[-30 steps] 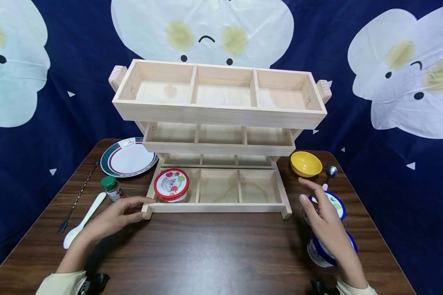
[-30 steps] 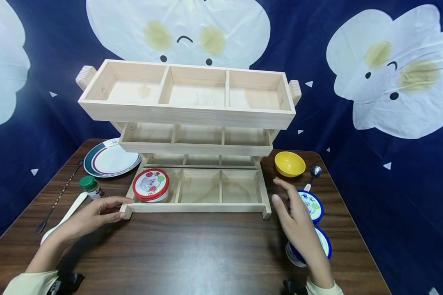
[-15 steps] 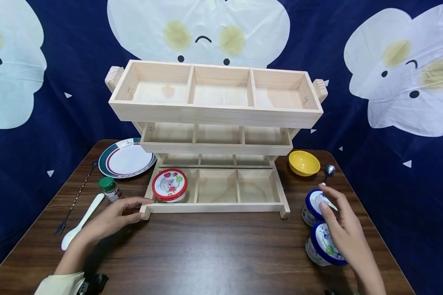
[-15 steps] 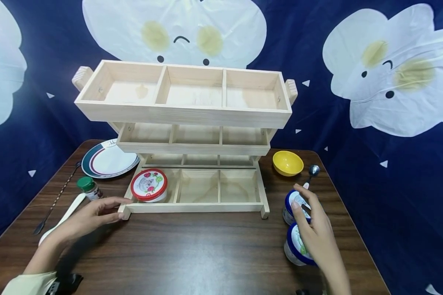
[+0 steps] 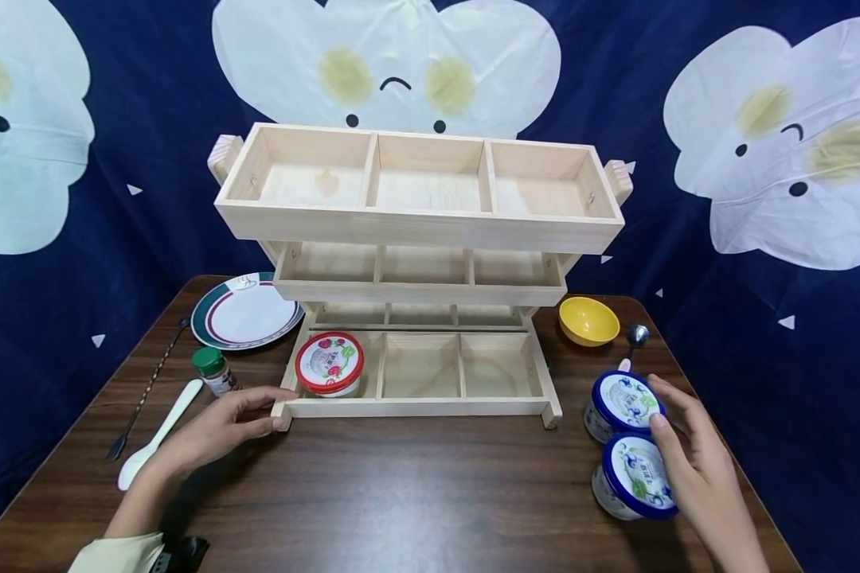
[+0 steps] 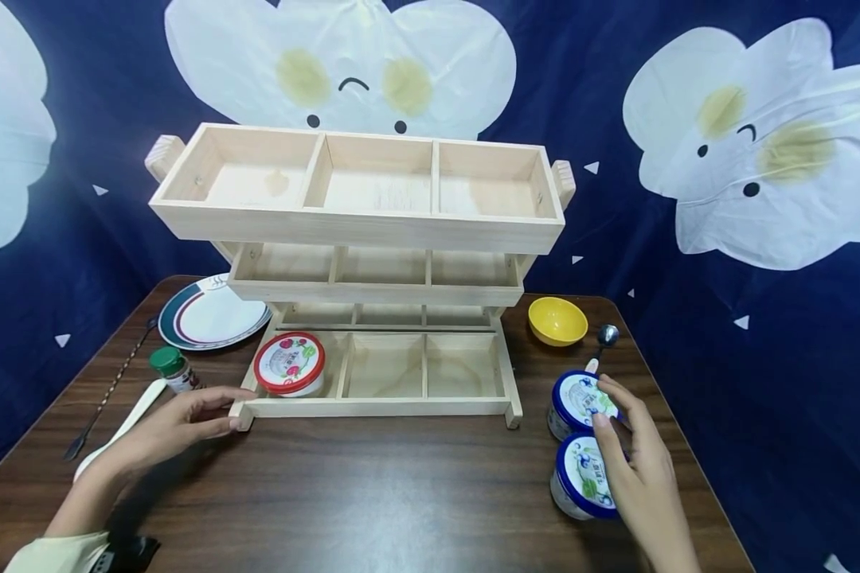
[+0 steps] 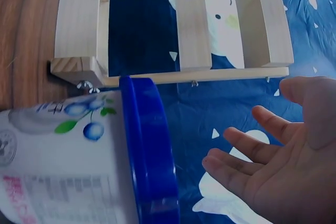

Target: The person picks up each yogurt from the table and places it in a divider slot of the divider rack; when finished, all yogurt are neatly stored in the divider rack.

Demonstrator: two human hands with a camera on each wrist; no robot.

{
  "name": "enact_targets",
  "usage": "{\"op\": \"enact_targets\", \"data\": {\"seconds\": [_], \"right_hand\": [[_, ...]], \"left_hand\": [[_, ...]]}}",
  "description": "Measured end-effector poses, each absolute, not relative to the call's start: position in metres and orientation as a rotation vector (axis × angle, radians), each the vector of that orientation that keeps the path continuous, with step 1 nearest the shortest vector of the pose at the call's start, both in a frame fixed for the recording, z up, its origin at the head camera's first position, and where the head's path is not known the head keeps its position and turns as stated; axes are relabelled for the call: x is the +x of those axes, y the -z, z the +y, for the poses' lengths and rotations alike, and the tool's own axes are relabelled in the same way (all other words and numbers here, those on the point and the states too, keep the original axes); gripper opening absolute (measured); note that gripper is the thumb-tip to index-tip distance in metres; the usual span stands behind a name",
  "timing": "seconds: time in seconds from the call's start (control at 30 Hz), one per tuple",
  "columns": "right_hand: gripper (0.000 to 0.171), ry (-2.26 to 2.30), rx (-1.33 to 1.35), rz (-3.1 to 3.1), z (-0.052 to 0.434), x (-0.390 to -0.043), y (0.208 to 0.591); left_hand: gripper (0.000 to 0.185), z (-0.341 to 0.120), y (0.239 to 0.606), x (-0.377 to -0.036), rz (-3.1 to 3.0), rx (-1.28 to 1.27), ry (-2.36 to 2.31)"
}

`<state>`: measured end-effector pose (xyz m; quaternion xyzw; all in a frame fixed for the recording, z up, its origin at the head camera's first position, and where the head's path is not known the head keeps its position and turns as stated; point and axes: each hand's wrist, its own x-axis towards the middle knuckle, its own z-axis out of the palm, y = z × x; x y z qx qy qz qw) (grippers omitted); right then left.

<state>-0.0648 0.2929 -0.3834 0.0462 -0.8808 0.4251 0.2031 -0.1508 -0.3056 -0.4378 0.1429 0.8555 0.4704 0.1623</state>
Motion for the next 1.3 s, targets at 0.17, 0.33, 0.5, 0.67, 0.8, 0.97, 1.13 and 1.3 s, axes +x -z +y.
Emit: {"op": "enact_targets", "data": {"seconds": [0.17,0.33,0.5,0.67,0.8,0.97,1.13,1.3], "right_hand": [[0.046,-1.193,0.084,-2.466,0.3,-0.06,0.388],[0.045,-1.202,0.077,-2.458,0.306,-0.055,0.393],[0.045,-1.19,0.047,-2.453,0.313,-0.05,0.399],[0.047,-1.184,-0.03,-2.465,0.318,-0.045,0.408],[0.047,-1.167,-0.071,-2.455,0.323,-0.041,0.415],[0.045,-1.167,-0.071,-2.42,0.326,-0.039,0.425],[0.044,-1.188,-0.103,-2.396,0.327,-0.034,0.436],[0.041,-1.234,-0.14,-2.356,0.326,-0.028,0.448]], "left_hand": [[0.043,-0.305,0.439,-0.15,2.426,0.4,-1.358],[0.043,-0.306,0.439,-0.15,2.441,0.403,-1.338],[0.044,-0.306,0.439,-0.151,2.443,0.385,-1.325],[0.044,-0.305,0.439,-0.15,2.443,0.359,-1.325],[0.045,-0.305,0.438,-0.15,2.442,0.365,-1.331],[0.044,-0.306,0.438,-0.15,2.455,0.362,-1.328],[0.043,-0.307,0.438,-0.15,2.468,0.369,-1.316],[0.043,-0.305,0.439,-0.149,2.464,0.361,-1.311]]}}
